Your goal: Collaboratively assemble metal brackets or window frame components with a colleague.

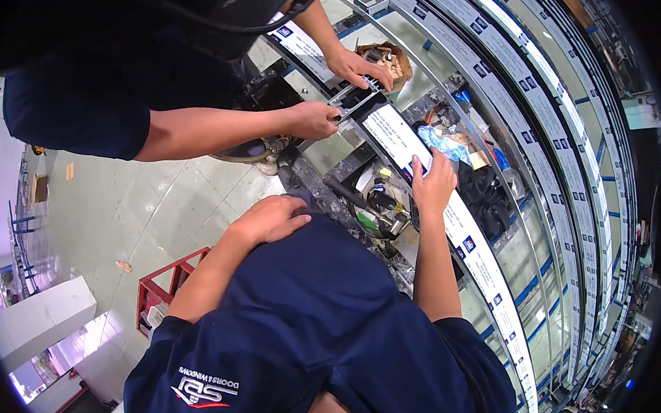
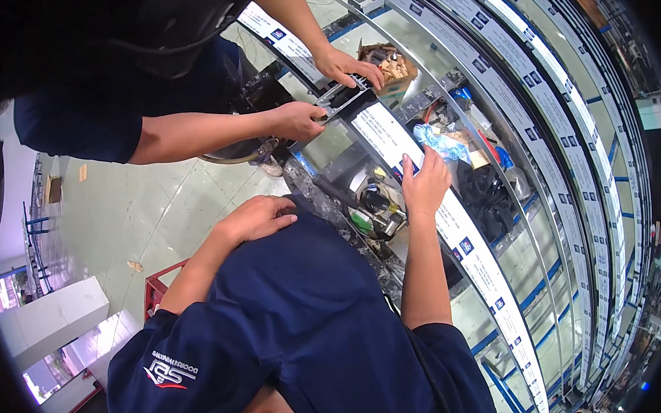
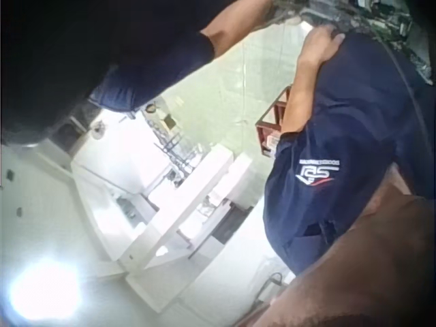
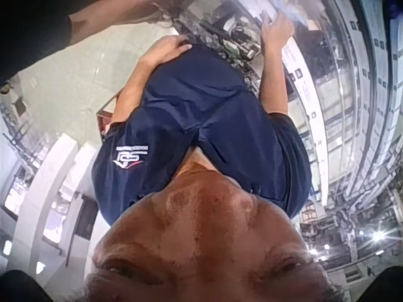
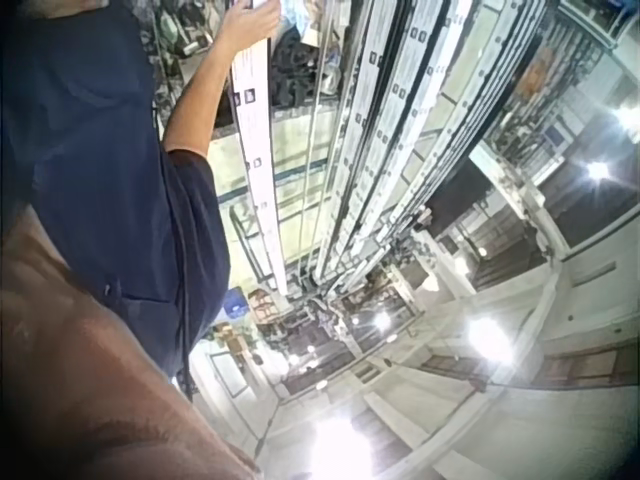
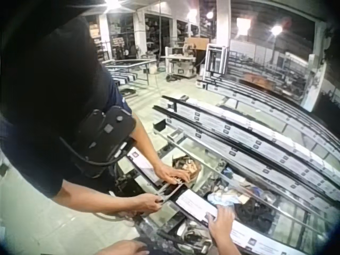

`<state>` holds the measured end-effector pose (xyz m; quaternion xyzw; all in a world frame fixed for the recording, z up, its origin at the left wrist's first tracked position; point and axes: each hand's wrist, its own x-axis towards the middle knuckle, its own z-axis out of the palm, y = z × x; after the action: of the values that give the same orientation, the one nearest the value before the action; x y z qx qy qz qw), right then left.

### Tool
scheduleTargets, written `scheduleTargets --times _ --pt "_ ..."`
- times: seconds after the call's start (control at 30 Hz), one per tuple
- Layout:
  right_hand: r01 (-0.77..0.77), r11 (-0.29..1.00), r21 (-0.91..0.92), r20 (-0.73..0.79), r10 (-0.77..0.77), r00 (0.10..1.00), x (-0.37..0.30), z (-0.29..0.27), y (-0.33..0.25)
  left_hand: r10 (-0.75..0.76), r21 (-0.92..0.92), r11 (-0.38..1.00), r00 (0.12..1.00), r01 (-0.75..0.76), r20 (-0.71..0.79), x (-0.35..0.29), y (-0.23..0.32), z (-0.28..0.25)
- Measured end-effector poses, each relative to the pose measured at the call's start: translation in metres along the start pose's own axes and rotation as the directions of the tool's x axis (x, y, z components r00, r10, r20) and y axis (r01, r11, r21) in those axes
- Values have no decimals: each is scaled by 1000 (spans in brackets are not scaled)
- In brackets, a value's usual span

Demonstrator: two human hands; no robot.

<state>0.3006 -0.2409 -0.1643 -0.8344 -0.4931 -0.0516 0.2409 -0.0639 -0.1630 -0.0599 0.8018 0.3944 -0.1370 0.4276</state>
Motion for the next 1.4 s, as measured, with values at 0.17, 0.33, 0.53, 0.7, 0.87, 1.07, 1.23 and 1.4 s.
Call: scheduleTargets --times 0.17,0.33,0.53,0.7,0.87,1.07,1.23,1.4 --pt "-26 999 -28 55 28 998 1 1 -4 -6 -104 994 999 11 50 6 -4 -3" --pt "-26 999 -26 44 27 999 0 1 -4 97 -95 991 994 -93 39 42 -45 -4" --pt "-60 995 -81 57 64 996 2 -2 -8 432 147 901 875 -408 -216 68 -86 20" --pt "-45 992 -115 79 54 995 5 -3 -6 701 396 705 663 -588 -263 99 -111 44" --pt "-57 994 -89 98 66 993 4 4 -3 652 371 747 718 -552 -244 114 -107 29" --pt "-30 993 -115 95 41 995 4 8 0 680 432 713 696 -553 -232 132 -123 41" --pt "-26 994 -111 112 38 993 4 10 3 683 457 709 684 -537 -255 136 -123 43" --pt "-21 993 -118 101 33 994 3 8 3 702 459 698 654 -550 -283 137 -120 44"
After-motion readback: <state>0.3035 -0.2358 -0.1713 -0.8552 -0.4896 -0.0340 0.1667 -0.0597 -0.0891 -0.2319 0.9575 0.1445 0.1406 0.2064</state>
